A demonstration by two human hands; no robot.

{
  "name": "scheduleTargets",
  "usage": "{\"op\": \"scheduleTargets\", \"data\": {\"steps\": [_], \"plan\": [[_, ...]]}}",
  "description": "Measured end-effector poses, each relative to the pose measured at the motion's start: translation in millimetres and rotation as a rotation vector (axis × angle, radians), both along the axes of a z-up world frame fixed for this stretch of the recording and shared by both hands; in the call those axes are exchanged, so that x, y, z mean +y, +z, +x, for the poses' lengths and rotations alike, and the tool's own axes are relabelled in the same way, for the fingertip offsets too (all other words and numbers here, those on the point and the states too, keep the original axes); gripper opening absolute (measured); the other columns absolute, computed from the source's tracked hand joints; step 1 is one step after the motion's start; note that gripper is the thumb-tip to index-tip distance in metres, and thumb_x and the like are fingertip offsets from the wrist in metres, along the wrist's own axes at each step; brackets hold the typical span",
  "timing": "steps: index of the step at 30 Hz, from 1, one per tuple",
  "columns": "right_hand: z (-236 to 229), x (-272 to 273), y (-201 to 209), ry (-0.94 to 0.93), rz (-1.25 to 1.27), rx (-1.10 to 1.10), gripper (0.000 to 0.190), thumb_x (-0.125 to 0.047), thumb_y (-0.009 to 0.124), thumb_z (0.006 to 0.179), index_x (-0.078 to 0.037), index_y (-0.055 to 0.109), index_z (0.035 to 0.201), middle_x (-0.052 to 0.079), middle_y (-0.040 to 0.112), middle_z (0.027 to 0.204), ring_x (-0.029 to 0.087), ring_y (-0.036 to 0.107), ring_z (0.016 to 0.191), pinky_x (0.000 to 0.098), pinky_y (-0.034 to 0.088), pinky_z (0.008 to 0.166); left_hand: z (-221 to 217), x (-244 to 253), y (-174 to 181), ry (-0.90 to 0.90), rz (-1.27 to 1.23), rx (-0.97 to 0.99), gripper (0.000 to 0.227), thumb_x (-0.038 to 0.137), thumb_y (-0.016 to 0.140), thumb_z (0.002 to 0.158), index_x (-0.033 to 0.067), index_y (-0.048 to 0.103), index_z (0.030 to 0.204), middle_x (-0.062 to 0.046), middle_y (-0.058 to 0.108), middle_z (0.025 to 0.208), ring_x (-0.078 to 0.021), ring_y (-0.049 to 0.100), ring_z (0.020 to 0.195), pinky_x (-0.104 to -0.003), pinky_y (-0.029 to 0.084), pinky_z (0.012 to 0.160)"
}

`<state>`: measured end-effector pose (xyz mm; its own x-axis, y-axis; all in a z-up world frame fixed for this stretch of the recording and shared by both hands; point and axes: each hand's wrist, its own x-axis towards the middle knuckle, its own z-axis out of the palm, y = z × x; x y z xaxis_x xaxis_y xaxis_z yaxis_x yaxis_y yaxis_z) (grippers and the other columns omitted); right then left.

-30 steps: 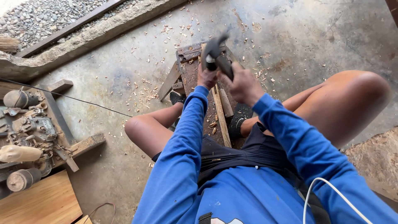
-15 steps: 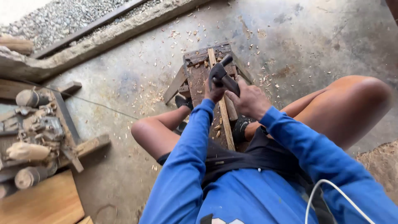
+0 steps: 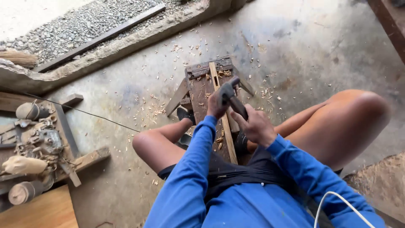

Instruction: Carving a groove into a piece of wood using a hammer and chisel.

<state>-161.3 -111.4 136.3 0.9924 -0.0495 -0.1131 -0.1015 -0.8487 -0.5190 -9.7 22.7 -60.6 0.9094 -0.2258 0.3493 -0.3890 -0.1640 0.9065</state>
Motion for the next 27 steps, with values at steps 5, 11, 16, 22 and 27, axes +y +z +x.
{"op": "scheduleTargets", "data": {"steps": [5, 11, 16, 22, 27], "plan": [[-33.4, -5.1, 28.0, -0.258, 0.567, 0.081, 0.045, -0.049, 0.061, 0.098, -0.004, 0.061, 0.098, 0.007, 0.059, 0.058, 0.014, 0.061, 0.049, 0.0338, 0.047, 0.044, 61.6, -6.1, 26.3, 0.210, -0.448, 0.290, 0.025, 0.013, 0.087, 0.082, 0.0076, 0.064, 0.092, 0.001, 0.065, 0.082, -0.0126, 0.059, 0.073, -0.028, 0.053, 0.065], [-64.8, -27.5, 0.2, -0.357, 0.798, 0.039, 0.041, -0.045, 0.060, 0.101, -0.005, 0.056, 0.093, -0.002, 0.052, 0.059, 0.008, 0.052, 0.046, 0.0267, 0.042, 0.042, 11.0, 33.7, 111.1, -0.069, -0.667, 0.333, 0.057, 0.029, 0.089, 0.088, 0.0109, 0.053, 0.128, -0.001, 0.066, 0.112, -0.0108, 0.064, 0.101, -0.024, 0.056, 0.093], [-65.3, -27.5, -6.4, -0.448, 0.878, 0.128, 0.040, -0.044, 0.060, 0.099, -0.006, 0.052, 0.090, -0.002, 0.052, 0.060, 0.007, 0.051, 0.045, 0.0256, 0.043, 0.040, -7.2, 46.3, 74.9, 0.013, -0.457, 0.293, 0.065, 0.021, 0.089, 0.083, 0.0116, 0.047, 0.132, -0.001, 0.062, 0.112, -0.0107, 0.062, 0.099, -0.025, 0.058, 0.090], [-64.4, -22.2, -15.6, -0.383, 0.893, 0.131, 0.036, -0.042, 0.060, 0.101, -0.007, 0.054, 0.091, -0.003, 0.051, 0.062, 0.005, 0.050, 0.046, 0.0236, 0.040, 0.041, -22.5, 33.7, 60.6, 0.211, -0.457, 0.254, 0.043, 0.011, 0.092, 0.083, 0.0090, 0.060, 0.111, 0.000, 0.067, 0.095, -0.0101, 0.065, 0.087, -0.025, 0.058, 0.081], [-64.0, -13.9, -20.1, -0.344, 0.908, 0.137, 0.036, -0.040, 0.059, 0.103, -0.007, 0.055, 0.091, -0.003, 0.052, 0.062, 0.004, 0.050, 0.047, 0.0221, 0.039, 0.042, -24.0, 14.7, 58.2, 0.117, -0.649, 0.278, 0.042, 0.013, 0.088, 0.080, 0.0136, 0.056, 0.108, 0.005, 0.066, 0.087, -0.0049, 0.064, 0.079, -0.022, 0.060, 0.075]]}}
